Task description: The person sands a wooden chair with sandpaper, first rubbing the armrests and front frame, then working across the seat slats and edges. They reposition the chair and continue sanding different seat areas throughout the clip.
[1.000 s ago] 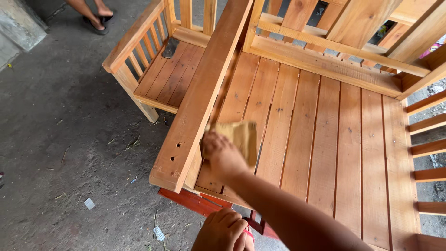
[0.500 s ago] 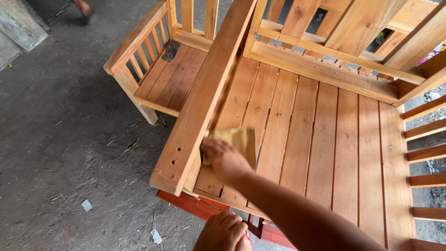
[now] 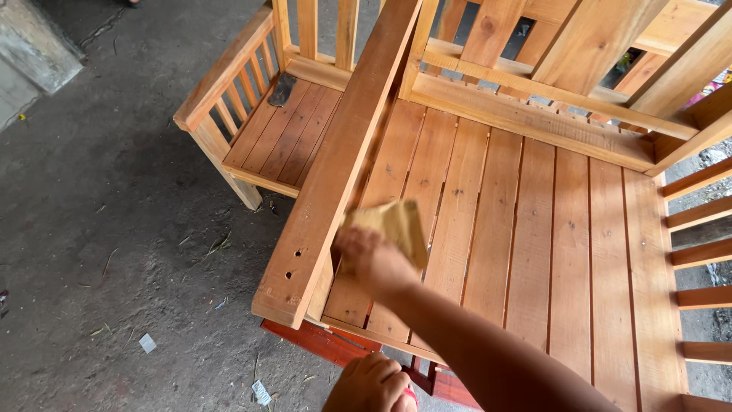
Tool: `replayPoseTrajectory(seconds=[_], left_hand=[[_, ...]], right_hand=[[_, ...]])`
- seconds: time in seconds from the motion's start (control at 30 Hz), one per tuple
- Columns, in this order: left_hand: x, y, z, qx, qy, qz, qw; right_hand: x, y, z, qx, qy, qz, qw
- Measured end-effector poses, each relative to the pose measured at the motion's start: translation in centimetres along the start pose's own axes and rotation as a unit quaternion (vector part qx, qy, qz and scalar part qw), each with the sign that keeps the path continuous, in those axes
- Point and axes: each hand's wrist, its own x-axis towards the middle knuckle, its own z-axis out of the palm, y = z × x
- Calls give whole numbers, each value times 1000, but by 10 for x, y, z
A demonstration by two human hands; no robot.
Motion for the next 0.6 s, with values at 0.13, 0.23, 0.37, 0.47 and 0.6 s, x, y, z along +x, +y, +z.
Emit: replayPoseTrajectory(seconds=[0.13, 0.23, 0.37, 0.47, 0.6], left_hand=[[3, -2, -23, -35, -22, -24, 999], [8, 1, -46, -78, -9, -50, 996], [17, 12, -74, -88, -15, -125, 988], [29, 25, -92, 12, 117, -70, 991], [54, 33, -109, -32, 1, -11, 999]], right_hand=[[7, -2, -8, 15, -41, 41, 998], [-22, -14, -9, 7, -101, -33, 994], [-72, -9, -22, 139, -7, -145, 980], [-114, -5, -28, 144, 36, -222, 964], [-159, -3, -31, 88, 88, -243, 962]])
